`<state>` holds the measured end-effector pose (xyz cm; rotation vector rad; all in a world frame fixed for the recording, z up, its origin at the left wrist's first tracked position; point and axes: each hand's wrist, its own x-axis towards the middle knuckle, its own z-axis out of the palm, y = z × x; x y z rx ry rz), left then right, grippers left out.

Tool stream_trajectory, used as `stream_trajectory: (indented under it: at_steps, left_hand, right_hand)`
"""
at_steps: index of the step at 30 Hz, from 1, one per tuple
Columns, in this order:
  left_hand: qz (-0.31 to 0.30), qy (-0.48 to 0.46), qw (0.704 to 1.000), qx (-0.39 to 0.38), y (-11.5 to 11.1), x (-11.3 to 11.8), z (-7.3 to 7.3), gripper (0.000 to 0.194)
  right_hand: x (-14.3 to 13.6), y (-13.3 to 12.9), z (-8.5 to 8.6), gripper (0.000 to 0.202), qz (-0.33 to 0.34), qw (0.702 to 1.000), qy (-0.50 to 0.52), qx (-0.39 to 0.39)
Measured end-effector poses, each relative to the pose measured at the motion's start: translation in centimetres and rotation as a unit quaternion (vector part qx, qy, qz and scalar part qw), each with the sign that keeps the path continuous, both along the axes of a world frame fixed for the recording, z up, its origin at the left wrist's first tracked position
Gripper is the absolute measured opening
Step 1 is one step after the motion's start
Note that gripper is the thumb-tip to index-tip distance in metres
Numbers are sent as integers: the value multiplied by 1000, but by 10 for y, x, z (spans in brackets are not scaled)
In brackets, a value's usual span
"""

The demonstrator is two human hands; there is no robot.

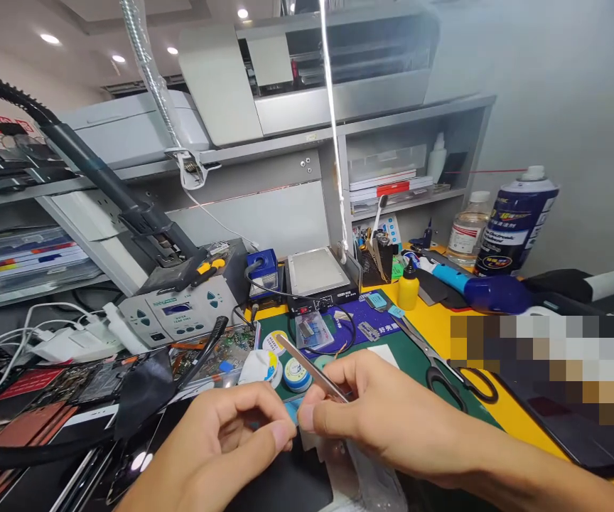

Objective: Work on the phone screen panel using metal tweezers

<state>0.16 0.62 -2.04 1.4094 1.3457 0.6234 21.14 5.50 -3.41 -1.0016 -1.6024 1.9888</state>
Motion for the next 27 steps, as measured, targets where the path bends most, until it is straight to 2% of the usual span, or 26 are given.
stream_trajectory:
  at_steps: [10,16,20,24,27]
  left_hand:
    - [-8,-22,1000,9,5,1,-7,36]
    - [-11,6,1000,20,2,2,-5,36]
    - [-12,40,996,75,0,2,-5,34]
    - [-26,82,986,144,1,-1,-13,32]
    - [-45,81,982,167,2,-3,-17,27]
  right_hand:
    - [5,2,-1,35,-3,1000,1,-19]
    - [5,3,-1,35,-4,1000,10,16]
    - [5,0,-2,35,0,999,9,37]
    - [6,-4,-3,31,-9,998,-6,68]
    - [6,-5,-2,30,-11,997,-12,81]
